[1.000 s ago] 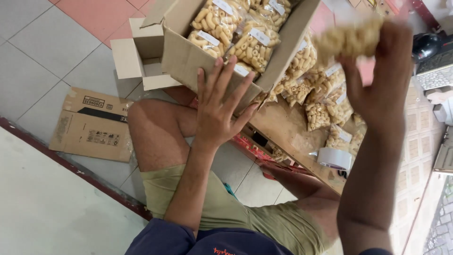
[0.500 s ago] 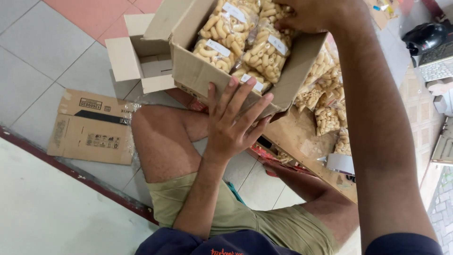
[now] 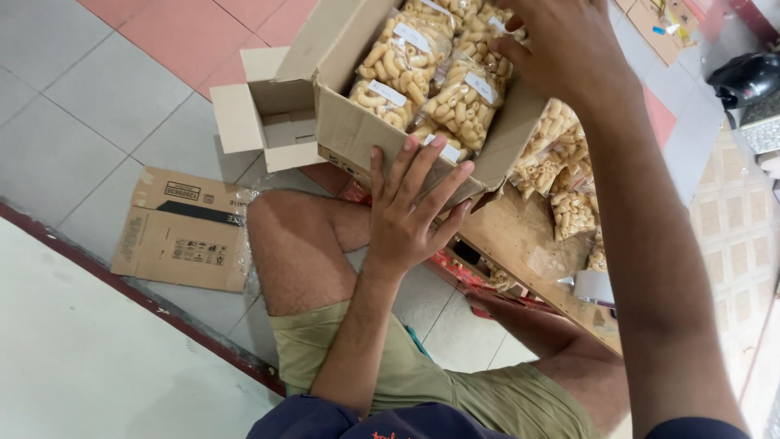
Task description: Packing small plastic bags of snacks into a cardboard box.
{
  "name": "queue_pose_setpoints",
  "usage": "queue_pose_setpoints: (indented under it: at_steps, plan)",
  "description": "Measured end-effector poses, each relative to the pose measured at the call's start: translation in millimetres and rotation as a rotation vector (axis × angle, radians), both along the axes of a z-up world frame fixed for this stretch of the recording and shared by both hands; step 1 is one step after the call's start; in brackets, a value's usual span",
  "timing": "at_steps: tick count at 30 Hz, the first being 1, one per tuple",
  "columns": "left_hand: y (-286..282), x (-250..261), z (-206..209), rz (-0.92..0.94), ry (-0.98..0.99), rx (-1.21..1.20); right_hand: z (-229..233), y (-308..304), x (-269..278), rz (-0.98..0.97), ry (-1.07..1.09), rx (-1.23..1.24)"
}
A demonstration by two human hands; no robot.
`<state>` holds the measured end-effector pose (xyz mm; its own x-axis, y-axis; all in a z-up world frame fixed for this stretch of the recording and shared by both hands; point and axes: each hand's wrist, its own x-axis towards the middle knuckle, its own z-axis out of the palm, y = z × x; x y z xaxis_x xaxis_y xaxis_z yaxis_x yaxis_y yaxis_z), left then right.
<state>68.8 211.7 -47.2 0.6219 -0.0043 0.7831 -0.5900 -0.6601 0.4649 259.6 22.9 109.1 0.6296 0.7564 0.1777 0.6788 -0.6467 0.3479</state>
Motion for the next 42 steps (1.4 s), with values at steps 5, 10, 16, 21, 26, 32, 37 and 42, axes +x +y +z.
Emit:
queue_pose_setpoints:
  at_steps: [5,10,16,21,26,32,37,42]
  plan:
    - [-0.3,2.5,2.1,0.001,0.000,-0.022,3.7,4.1,-93.4,-0.185,0.433,0.517]
    - [-6.1,13.6,-6.6,-0.006,-0.063,-0.105,-57.0,-17.2,-169.5,-0.189,0.387,0.703]
    - [-2.2,25.2,-18.2,0.020,-0.144,-0.129,-126.1,-80.6,-236.5,-0.071,0.394,0.807]
    - [4.9,26.8,-23.7,0.042,-0.107,-0.051,-116.1,-140.8,-262.5,-0.313,0.297,0.975]
    - [7.5,28.0,-12.3,0.092,-0.162,-0.060,-90.1,-171.3,-272.0,-0.390,0.113,1.134]
    - [13.1,35.6,-5.0,0.135,-0.213,0.016,-138.8,-186.8,-272.6,-0.541,-0.027,1.134]
    - [7.5,31.8,9.1,0.165,-0.263,0.090,-159.0,-178.9,-274.9,-0.732,-0.126,0.687]
    - [-11.9,13.9,30.5,0.087,-0.258,0.006,-152.4,-182.7,-272.4,-0.736,-0.106,0.636]
